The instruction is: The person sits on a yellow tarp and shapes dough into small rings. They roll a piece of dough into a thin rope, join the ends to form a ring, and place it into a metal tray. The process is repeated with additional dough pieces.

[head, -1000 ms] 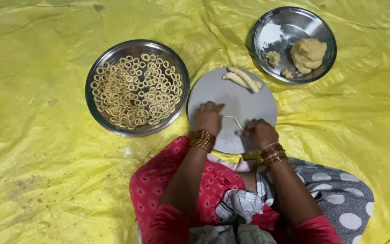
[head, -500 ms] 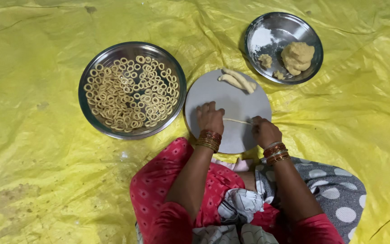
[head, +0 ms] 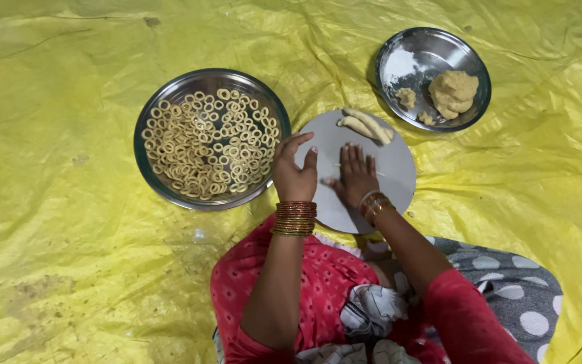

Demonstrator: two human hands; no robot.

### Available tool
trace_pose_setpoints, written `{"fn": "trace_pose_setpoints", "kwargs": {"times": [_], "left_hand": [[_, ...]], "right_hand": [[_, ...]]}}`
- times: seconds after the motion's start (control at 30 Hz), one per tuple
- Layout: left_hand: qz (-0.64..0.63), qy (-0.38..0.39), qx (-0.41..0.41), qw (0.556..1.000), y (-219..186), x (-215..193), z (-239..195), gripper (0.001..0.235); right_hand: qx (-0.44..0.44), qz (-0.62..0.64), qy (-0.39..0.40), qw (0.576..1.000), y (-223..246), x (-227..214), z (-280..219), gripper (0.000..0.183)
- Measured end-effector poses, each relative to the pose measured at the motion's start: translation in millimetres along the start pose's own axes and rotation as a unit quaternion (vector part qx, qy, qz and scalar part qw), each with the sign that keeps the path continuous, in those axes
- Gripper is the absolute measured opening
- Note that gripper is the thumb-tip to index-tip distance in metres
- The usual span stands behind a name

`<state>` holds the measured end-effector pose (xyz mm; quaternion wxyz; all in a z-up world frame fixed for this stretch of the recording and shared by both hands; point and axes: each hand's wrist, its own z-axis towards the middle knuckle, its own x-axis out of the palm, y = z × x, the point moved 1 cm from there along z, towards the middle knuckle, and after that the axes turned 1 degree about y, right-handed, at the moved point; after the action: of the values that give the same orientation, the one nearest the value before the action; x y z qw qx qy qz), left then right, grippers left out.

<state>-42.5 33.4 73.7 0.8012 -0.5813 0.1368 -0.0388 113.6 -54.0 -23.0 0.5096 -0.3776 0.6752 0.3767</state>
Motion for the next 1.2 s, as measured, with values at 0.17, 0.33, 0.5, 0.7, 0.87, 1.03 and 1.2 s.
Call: {"fn": "trace_pose_setpoints", "kwargs": {"times": [0.17,0.33,0.5,0.7,0.87,1.03,1.2], "left_hand": [[-0.136,0.001,-0.085,0.987,10.0,-7.7,11.4,0.025],[-0.137,-0.027,-0.127,0.982,19.5,-11.7,13.7,0.025],[-0.169,-0.004,-0.143,0.975,27.0,2.0,11.7,0.026],[-0.168,0.002,-0.119,0.979,38.6,3.2,16.2,0.026],[-0.141,-0.005,-0.142,0.98,40.8,0.6,15.4,0.026],[-0.115,0.016,-0.157,0.981,44.2,10.6,11.7,0.028],[-0.119,0.012,-0.126,0.985,50.1,11.4,14.8,0.028]], "right_hand": [[0.037,0.017,-0.01,0.999,14.0,4.6,-13.4,0.103],[-0.004,0.021,0.073,0.997,25.4,18.1,-79.4,0.105],[0.057,0.028,0.07,0.996,7.8,-1.5,-34.9,0.1],[0.12,-0.004,-0.018,0.993,4.1,12.7,-33.2,0.099],[0.102,0.014,0.086,0.991,13.4,32.8,-79.8,0.102],[0.193,-0.008,0.041,0.98,-16.1,7.2,-42.2,0.094],[0.215,0.013,0.071,0.974,-18.1,-4.8,-32.5,0.097]]}}
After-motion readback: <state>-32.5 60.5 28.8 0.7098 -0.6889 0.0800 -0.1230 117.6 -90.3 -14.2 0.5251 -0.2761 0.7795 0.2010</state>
